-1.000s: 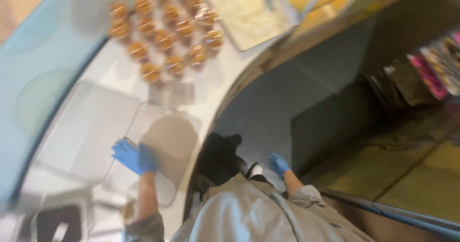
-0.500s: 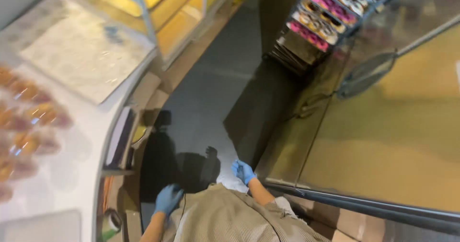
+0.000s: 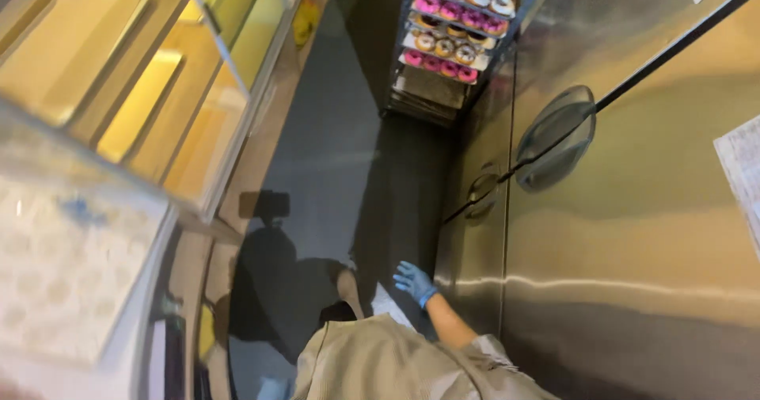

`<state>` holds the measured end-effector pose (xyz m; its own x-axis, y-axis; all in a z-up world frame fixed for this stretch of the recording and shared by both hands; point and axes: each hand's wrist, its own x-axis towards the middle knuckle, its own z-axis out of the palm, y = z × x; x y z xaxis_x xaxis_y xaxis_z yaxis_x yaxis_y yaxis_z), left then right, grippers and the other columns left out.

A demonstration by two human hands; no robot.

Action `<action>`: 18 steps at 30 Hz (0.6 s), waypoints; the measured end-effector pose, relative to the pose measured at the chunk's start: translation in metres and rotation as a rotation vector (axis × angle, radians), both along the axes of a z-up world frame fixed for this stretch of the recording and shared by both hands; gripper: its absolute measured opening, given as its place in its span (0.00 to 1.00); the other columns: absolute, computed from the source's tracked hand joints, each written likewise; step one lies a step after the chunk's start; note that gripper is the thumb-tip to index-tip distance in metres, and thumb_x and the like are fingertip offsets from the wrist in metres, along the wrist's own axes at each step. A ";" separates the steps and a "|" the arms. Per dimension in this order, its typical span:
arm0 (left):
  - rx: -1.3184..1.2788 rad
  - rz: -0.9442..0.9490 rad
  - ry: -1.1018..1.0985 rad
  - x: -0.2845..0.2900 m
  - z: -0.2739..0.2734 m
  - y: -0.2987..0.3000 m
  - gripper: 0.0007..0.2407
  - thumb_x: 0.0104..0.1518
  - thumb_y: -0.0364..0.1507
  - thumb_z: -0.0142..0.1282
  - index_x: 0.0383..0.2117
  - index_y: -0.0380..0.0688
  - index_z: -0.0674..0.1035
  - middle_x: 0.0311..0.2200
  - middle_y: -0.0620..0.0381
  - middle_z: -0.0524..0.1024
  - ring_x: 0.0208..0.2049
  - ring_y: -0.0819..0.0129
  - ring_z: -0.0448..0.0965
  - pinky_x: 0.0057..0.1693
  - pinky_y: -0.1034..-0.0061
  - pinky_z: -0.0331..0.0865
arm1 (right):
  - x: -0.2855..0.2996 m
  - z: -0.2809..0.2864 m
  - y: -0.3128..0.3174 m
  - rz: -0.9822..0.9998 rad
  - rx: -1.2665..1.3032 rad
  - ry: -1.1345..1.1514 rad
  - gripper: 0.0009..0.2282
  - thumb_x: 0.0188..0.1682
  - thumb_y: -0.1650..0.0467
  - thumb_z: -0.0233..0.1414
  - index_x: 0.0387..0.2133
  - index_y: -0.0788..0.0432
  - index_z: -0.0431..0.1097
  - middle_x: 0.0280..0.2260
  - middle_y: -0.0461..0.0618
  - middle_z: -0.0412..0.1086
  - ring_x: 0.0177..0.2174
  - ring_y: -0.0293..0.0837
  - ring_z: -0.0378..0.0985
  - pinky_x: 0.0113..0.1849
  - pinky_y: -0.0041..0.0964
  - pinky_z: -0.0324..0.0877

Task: Transferring trays of donuts from a rack and arranging them on a prep counter.

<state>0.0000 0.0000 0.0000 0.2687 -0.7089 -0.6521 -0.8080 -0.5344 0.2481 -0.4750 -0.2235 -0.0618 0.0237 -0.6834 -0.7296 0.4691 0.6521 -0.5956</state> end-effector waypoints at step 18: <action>-0.564 -0.221 0.023 -0.108 0.023 -0.590 0.23 0.52 0.50 0.56 0.47 0.51 0.81 0.56 0.42 0.74 0.65 0.45 0.65 0.69 0.53 0.53 | -0.107 0.055 -0.341 -0.346 -0.271 -0.119 0.20 0.56 0.64 0.54 0.60 0.58 0.70 0.35 0.48 0.64 0.49 0.54 0.75 0.53 0.55 0.69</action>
